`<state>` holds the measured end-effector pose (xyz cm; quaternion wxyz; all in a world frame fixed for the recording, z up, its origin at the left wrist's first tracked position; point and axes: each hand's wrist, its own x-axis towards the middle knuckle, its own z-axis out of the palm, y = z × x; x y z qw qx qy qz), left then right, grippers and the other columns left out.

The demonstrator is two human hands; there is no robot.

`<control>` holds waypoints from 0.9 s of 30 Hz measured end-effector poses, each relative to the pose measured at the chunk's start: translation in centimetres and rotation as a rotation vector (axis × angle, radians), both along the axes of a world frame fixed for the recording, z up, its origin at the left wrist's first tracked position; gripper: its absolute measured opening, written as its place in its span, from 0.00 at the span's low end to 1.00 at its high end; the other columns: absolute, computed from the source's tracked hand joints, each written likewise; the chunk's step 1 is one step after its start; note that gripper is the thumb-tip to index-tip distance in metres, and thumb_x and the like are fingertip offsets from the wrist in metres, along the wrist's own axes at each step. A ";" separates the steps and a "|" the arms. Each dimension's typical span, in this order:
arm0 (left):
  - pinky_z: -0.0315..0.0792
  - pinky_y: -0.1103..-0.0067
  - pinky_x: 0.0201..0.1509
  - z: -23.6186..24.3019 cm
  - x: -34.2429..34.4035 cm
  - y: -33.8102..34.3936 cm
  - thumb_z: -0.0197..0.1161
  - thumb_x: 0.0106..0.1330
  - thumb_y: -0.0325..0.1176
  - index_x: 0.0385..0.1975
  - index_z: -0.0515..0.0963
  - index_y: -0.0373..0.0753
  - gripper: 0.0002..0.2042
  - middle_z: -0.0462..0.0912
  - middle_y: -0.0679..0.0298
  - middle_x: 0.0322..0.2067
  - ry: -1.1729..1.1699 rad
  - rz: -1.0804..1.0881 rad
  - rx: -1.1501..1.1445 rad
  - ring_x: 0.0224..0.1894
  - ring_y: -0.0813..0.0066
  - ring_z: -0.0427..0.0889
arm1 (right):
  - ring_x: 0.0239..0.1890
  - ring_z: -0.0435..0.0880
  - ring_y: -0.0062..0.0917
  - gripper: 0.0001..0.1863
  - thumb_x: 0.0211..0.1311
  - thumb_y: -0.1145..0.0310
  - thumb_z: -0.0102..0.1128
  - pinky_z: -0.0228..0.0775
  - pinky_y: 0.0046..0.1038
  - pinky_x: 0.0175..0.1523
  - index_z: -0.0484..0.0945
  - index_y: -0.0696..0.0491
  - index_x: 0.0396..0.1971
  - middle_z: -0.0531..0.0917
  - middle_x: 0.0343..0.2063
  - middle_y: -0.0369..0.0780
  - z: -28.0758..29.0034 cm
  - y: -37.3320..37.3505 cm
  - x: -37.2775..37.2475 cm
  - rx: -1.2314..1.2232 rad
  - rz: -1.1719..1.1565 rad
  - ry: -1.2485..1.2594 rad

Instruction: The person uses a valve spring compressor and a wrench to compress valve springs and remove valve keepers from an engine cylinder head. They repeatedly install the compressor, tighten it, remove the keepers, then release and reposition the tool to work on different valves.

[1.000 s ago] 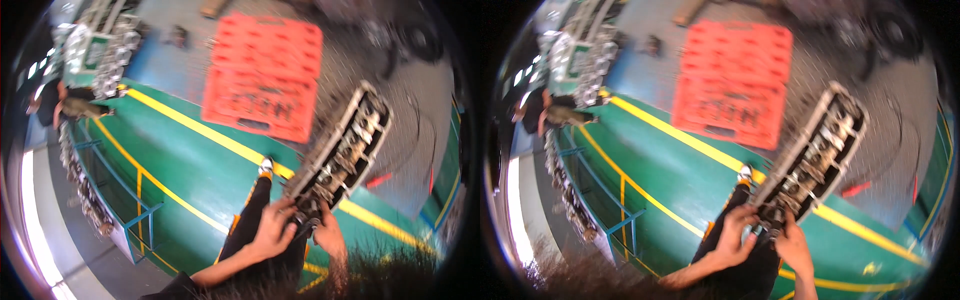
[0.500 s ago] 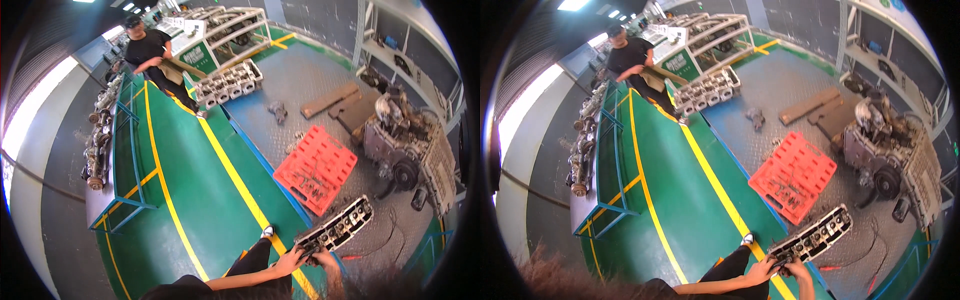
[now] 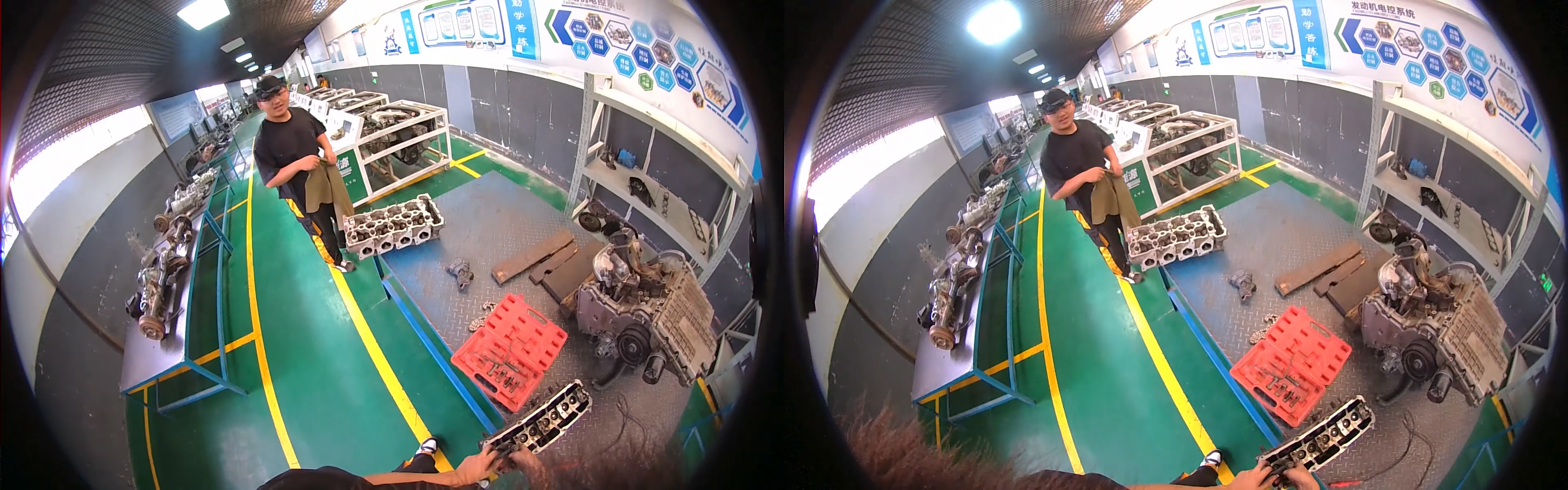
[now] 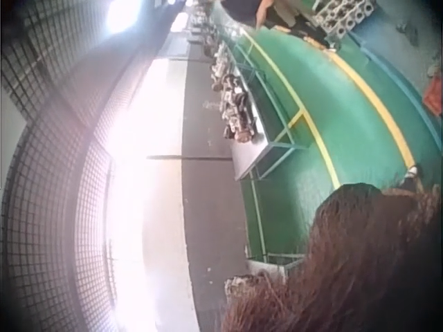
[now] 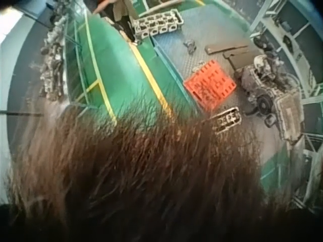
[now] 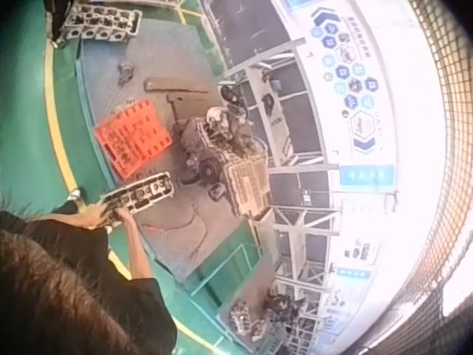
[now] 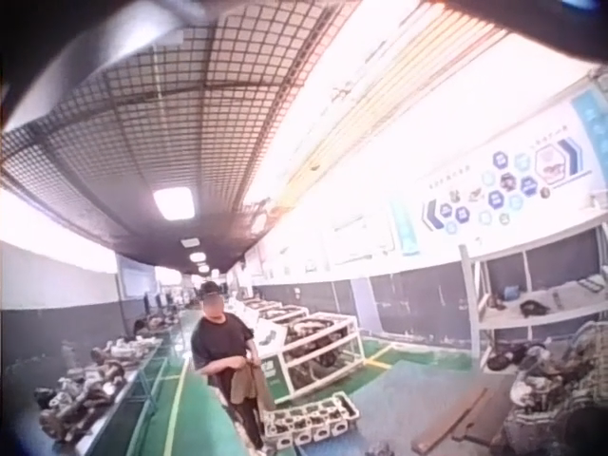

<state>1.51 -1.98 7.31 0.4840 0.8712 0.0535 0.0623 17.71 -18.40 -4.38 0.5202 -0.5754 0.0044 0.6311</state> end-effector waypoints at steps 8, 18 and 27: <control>0.79 0.61 0.34 0.9 -0.1 -0.5 0.56 0.72 0.48 0.45 0.74 0.41 0.16 0.73 0.55 0.47 0.055 0.081 0.039 0.37 0.47 0.82 | 0.24 0.81 0.37 0.16 0.61 0.77 0.48 0.78 0.37 0.27 0.70 0.54 0.50 0.80 0.30 0.46 -3.3 -0.3 -0.5 0.083 -0.083 0.088; 0.78 0.59 0.32 -1.2 0.5 -1.3 0.56 0.72 0.48 0.45 0.73 0.41 0.16 0.73 0.53 0.47 0.039 0.100 0.057 0.35 0.44 0.82 | 0.24 0.80 0.31 0.18 0.62 0.75 0.48 0.77 0.34 0.27 0.70 0.54 0.53 0.79 0.32 0.45 -3.1 -0.9 0.3 0.172 -0.045 -0.268; 0.77 0.57 0.31 -1.6 1.0 -1.2 0.57 0.71 0.49 0.44 0.73 0.42 0.16 0.74 0.51 0.48 0.031 0.105 0.062 0.33 0.42 0.81 | 0.58 0.73 0.40 0.27 0.60 0.77 0.48 0.68 0.36 0.62 0.69 0.57 0.62 0.76 0.56 0.50 -3.1 -1.1 0.8 0.144 0.176 -0.465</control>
